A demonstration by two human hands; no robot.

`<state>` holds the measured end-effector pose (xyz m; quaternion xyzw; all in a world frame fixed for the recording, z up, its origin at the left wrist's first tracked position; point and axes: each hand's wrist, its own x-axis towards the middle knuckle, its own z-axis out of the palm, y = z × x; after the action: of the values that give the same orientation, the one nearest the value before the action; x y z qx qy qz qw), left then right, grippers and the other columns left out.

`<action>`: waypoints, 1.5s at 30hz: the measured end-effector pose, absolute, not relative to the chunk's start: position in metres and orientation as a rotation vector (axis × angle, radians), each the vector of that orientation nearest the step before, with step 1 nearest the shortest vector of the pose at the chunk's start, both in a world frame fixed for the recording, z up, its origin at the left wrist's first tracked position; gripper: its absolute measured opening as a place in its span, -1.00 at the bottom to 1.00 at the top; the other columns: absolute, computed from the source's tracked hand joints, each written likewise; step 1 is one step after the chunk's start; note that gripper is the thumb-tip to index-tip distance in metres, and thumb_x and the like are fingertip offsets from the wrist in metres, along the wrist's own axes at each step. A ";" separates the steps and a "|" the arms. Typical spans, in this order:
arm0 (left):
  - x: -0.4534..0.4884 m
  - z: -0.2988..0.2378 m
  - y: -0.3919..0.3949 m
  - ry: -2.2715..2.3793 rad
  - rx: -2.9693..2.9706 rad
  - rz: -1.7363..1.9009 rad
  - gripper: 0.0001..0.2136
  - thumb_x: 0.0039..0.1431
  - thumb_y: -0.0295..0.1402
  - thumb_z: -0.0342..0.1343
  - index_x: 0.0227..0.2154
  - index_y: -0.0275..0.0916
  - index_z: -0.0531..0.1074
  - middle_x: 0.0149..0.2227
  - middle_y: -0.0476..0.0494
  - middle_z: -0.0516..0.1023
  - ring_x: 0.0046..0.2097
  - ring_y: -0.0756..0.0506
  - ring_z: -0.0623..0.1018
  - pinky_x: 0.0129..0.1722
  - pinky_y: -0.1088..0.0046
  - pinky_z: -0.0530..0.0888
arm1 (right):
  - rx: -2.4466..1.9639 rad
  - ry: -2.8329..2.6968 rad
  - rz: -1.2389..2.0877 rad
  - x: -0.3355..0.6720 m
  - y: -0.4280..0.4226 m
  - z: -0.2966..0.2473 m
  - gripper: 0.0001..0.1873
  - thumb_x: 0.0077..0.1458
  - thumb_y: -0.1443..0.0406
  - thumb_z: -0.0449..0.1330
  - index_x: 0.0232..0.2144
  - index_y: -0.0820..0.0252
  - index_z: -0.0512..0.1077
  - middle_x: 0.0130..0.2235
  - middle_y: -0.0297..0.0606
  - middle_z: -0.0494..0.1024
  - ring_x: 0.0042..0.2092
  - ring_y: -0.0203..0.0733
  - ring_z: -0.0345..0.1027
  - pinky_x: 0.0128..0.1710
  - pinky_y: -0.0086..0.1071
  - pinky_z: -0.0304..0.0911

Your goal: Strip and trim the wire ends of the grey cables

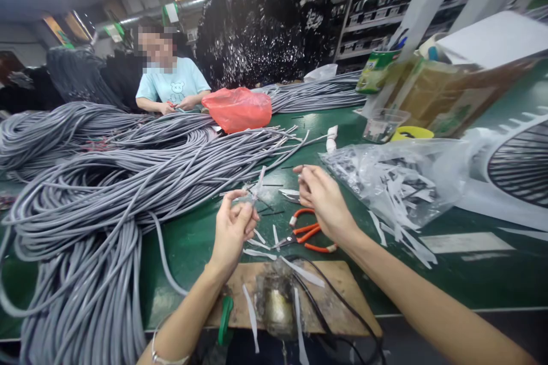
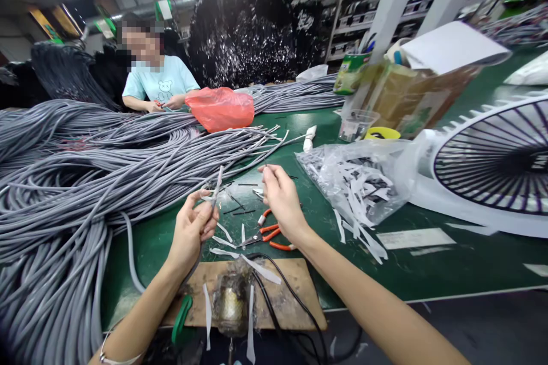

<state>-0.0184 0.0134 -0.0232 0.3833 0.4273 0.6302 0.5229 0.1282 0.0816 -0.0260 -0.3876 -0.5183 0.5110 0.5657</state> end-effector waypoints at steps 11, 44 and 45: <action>-0.022 -0.022 0.018 0.910 0.747 1.410 -0.54 -0.29 -0.26 0.38 -0.32 -0.31 0.34 -0.57 0.05 0.35 -0.65 0.20 0.17 -0.73 0.75 0.01 | -0.817 -1.726 0.410 0.131 0.070 -0.025 -0.78 0.15 0.29 0.05 -0.49 0.20 0.41 -0.36 -0.23 0.41 -0.31 -0.21 0.30 -0.32 -0.37 0.23; -0.021 -0.034 0.012 1.114 1.518 1.518 -0.67 0.14 -0.26 0.04 -0.67 -0.26 0.20 -0.51 -0.05 0.32 -0.55 0.06 0.23 -0.56 0.54 0.19 | -0.734 -1.948 0.255 0.125 0.047 -0.024 -0.79 0.12 0.37 0.01 -0.50 0.21 0.37 -0.67 -0.40 0.39 -0.68 -0.38 0.21 -0.62 -0.50 0.08; -0.021 -0.034 0.011 1.178 1.608 1.516 -0.69 0.14 -0.32 0.02 -0.68 -0.26 0.21 -0.52 -0.05 0.31 -0.52 0.03 0.26 -0.52 0.53 0.21 | -0.750 -1.931 0.246 0.125 0.048 -0.024 -0.79 0.12 0.37 0.01 -0.51 0.20 0.37 -0.67 -0.41 0.39 -0.68 -0.38 0.20 -0.62 -0.51 0.08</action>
<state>-0.0211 0.0106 -0.0335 0.6097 0.4468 0.5749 0.3131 0.1248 0.0477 -0.0241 -0.3105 -0.7997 0.1019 0.5036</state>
